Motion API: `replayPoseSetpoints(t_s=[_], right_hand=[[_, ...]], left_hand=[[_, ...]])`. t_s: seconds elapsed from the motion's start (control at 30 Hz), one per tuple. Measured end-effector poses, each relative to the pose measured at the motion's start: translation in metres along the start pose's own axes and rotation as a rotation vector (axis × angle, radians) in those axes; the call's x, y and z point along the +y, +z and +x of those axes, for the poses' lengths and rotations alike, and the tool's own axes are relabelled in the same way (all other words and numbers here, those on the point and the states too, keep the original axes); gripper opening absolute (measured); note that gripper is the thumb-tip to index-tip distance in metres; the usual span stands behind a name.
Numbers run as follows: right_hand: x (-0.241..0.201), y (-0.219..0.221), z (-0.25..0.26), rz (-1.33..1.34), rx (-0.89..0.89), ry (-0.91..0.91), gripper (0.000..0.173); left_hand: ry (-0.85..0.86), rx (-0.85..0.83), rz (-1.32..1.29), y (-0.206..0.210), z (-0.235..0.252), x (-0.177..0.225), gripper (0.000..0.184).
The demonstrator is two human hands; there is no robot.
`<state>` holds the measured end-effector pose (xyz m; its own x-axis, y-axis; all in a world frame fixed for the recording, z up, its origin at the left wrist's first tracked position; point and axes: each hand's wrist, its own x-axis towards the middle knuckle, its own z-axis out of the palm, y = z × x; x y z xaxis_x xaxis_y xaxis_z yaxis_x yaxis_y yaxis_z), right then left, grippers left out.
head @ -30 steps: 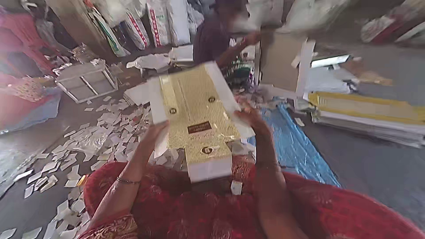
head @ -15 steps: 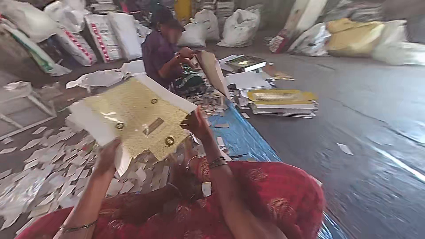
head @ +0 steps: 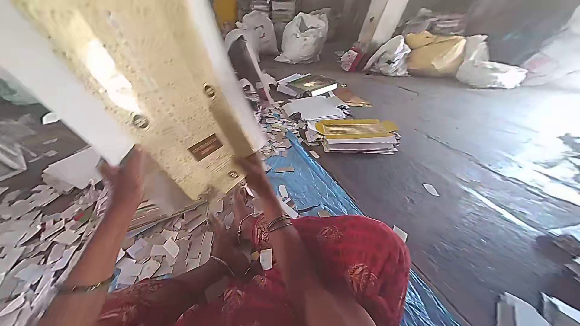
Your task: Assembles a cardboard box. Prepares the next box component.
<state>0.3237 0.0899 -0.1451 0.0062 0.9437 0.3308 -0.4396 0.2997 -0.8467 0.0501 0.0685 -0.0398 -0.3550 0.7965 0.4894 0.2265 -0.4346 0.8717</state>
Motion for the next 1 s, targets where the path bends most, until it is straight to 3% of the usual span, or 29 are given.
replayPoseSetpoints(t_s=[0.2,0.33,0.4,0.43,0.47,0.53,0.6,0.67,0.83,1.0], right_hand=[[-0.053,-0.05,0.034,-0.066,0.309,-0.435,0.042],[-0.076,-0.115,0.058,-0.166,0.512,-0.5,0.033],[-0.067,-0.161,0.062,-0.293,0.616,-0.377,0.044],[-0.057,-0.186,0.056,-0.394,0.658,-0.247,0.052],[-0.045,-0.207,0.045,-0.503,0.696,-0.078,0.055],[-0.022,-0.237,0.012,-0.776,0.701,0.291,0.06],[-0.008,-0.249,-0.023,-1.19,0.595,0.716,0.05],[0.002,-0.256,-0.036,-1.411,0.497,0.954,0.044],[0.012,-0.266,-0.024,-1.52,0.541,1.003,0.047],[-0.003,-0.247,-0.032,-1.375,0.559,0.777,0.052]], left_hand=[[0.361,-0.097,-0.205,0.086,0.014,0.044,0.043],[0.441,-0.25,-0.376,0.174,0.027,0.04,0.022],[0.277,-0.322,-0.329,0.216,0.02,0.017,0.029],[0.067,-0.41,-0.184,0.223,0.004,0.013,0.04],[-0.333,-0.591,-0.059,0.222,-0.008,0.022,0.052],[-0.679,-0.643,-0.039,0.251,-0.037,-0.049,0.07],[-0.892,-0.668,-0.042,0.281,-0.07,-0.129,0.067],[-1.08,-0.689,-0.038,0.29,-0.102,-0.158,0.06],[-1.171,-0.79,-0.044,0.28,-0.133,-0.164,0.062],[-1.15,-0.761,-0.109,0.269,-0.123,-0.155,0.068]])
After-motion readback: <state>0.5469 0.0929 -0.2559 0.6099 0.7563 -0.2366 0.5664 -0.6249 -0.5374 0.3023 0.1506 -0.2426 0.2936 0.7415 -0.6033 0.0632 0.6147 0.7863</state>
